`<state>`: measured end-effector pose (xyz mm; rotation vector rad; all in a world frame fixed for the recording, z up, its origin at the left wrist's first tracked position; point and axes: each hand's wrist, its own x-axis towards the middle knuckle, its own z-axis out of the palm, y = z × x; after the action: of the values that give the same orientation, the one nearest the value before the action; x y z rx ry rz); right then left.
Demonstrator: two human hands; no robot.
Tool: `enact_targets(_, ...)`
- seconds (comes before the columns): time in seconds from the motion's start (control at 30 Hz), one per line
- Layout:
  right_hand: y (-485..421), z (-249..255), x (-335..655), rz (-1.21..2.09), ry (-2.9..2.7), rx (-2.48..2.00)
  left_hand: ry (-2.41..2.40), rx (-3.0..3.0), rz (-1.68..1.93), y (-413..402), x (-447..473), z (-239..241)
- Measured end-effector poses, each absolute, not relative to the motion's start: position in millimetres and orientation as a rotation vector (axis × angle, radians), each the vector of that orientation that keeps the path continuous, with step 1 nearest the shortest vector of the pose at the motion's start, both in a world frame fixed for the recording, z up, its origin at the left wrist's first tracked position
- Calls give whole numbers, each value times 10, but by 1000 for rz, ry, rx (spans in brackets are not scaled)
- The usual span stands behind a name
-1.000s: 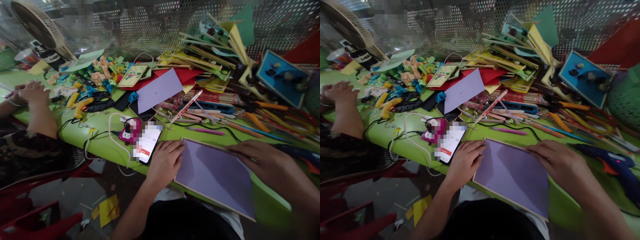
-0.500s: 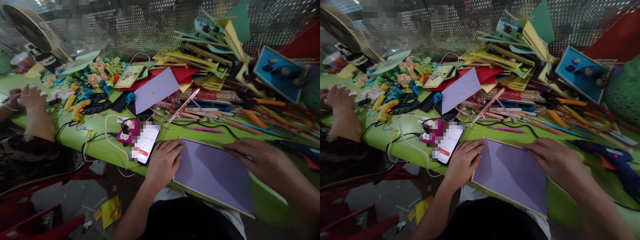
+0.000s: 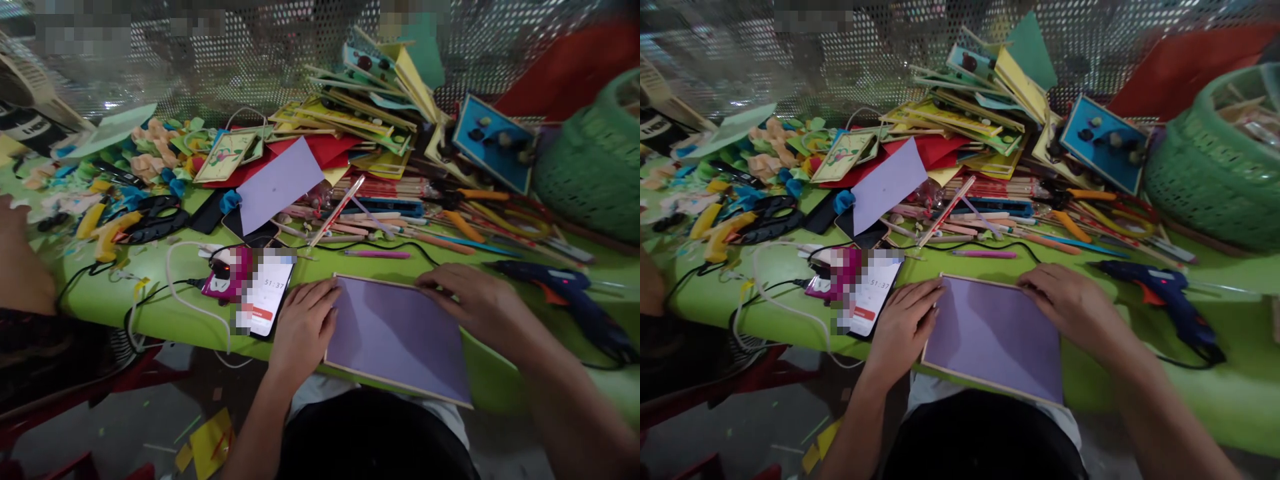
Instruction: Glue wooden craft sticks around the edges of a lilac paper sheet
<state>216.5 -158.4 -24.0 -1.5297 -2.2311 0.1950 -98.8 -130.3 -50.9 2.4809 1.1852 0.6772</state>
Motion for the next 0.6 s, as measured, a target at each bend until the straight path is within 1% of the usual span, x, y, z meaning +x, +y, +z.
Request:
enact_targets(0.37,-1579,-250,2194,266,-2219,-1546,1175,2504,695,-1296,-992,-512)
enact_targets(0.6,-1580,-219,2174,249,-2226,-1548,1176,2503,687,-1291,-989,-517)
